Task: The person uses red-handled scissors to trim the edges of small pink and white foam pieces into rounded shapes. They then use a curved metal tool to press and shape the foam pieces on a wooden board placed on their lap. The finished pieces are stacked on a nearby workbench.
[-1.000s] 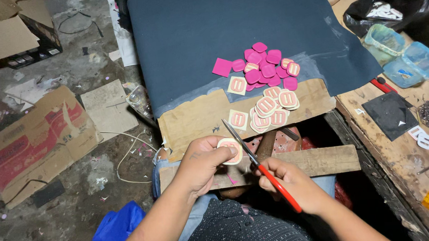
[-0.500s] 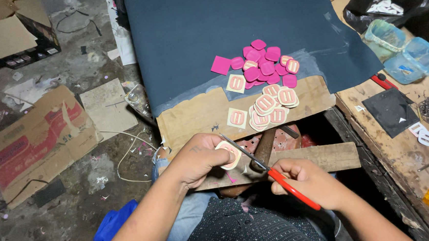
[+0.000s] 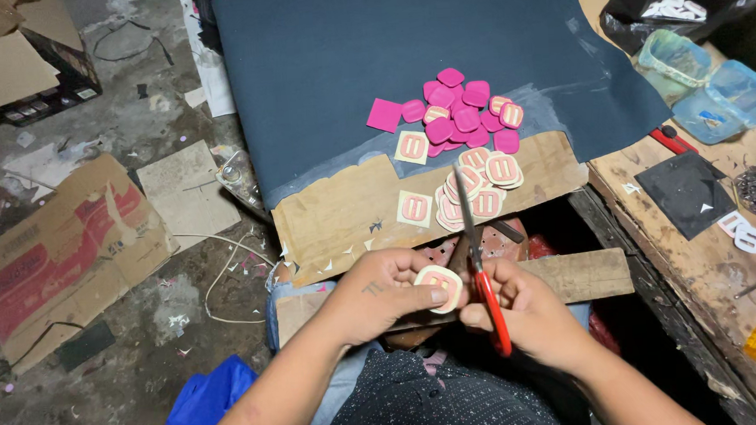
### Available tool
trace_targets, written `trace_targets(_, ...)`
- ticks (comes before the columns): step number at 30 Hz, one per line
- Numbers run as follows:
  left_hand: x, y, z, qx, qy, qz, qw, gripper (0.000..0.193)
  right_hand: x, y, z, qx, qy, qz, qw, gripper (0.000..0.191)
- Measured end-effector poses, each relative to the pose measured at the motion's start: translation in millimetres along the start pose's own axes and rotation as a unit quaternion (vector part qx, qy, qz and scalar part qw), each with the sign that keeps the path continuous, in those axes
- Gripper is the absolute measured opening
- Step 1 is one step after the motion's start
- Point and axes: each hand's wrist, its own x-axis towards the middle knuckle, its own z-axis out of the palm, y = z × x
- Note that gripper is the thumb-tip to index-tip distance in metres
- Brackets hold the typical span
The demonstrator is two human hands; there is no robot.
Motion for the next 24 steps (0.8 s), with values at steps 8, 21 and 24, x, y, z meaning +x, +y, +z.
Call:
trace_targets(8, 44.3, -29.5, -14.7, 0.262, 0.171, 0.157, 0.937, 0.029, 64.6, -15.7, -28.0, 0.02, 0.138, -0.043, 0.989, 0.037)
trace_targets(21, 83.6, -25.7, -38.5, 0.578, 0.238, 0.23, 0.746, 0.061, 80.0, 2.8, -63.9, -0.113, 0.226, 0.005, 0.967, 0.036)
trace_targets(24, 78.5, -22.3, -39.3, 0.54, 0.251, 0.181, 0.783, 0.066, 72.1, 8.7, -55.4, -0.045, 0.166, 0.003, 0.985, 0.036)
